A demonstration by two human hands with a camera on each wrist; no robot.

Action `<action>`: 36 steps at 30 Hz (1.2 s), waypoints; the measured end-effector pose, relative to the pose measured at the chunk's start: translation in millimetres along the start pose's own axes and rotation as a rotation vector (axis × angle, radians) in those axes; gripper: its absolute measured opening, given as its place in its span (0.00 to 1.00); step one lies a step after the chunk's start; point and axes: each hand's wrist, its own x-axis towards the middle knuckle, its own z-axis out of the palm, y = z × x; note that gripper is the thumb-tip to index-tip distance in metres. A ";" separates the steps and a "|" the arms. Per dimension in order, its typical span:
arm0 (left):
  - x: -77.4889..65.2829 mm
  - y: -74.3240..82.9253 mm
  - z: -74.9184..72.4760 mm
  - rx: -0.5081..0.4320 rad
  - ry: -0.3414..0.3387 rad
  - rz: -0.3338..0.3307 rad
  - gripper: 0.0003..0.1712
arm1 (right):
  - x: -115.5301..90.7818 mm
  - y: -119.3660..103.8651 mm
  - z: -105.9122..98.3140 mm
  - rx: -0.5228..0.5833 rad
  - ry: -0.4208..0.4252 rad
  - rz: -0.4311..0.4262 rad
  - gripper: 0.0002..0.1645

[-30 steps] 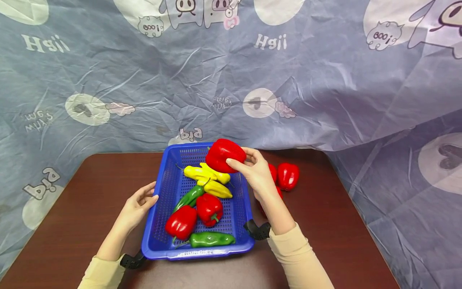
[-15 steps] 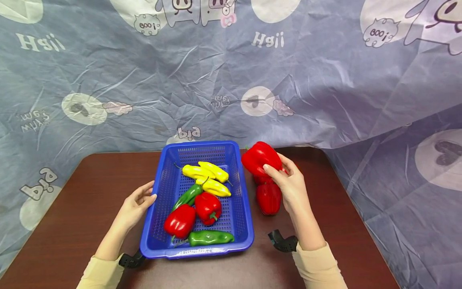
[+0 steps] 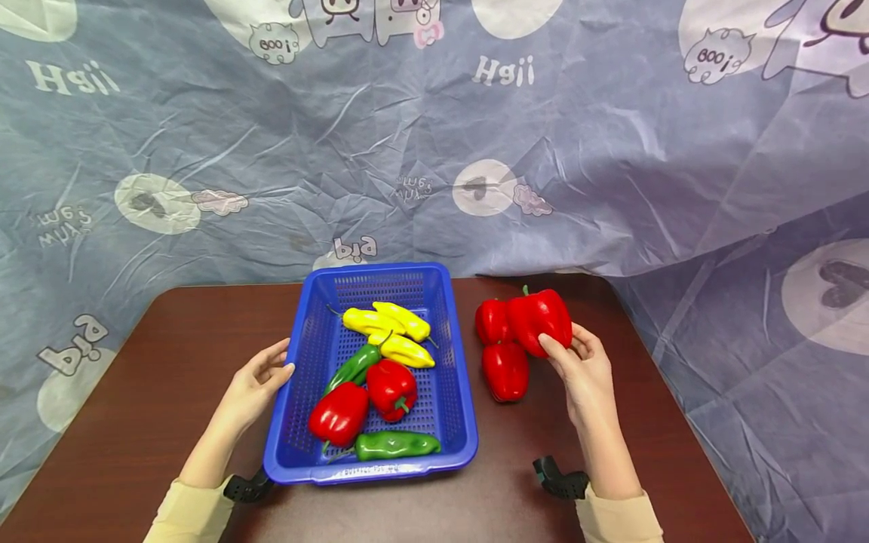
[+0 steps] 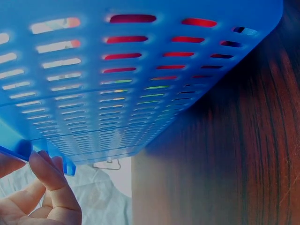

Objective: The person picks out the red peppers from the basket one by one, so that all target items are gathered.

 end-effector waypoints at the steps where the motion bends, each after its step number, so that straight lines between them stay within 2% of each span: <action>1: -0.2 0.2 -0.2 -0.001 0.001 -0.002 0.31 | 0.6 3.2 -4.0 -0.008 0.017 0.008 0.26; 7: -0.6 -0.3 -0.7 -0.006 -0.001 -0.006 0.31 | 2.1 23.8 -25.3 -0.054 0.107 0.059 0.28; 17: 0.6 -0.4 0.2 -0.008 0.001 -0.008 0.31 | 9.7 52.2 -48.8 -0.110 0.171 0.088 0.31; 25: 1.0 -1.6 1.2 -0.023 0.009 0.013 0.31 | 14.7 65.3 -53.2 -0.149 0.175 0.092 0.34; 36: 1.0 -1.9 1.4 -0.010 0.012 0.001 0.31 | 21.6 81.4 -51.8 -0.180 0.185 0.077 0.35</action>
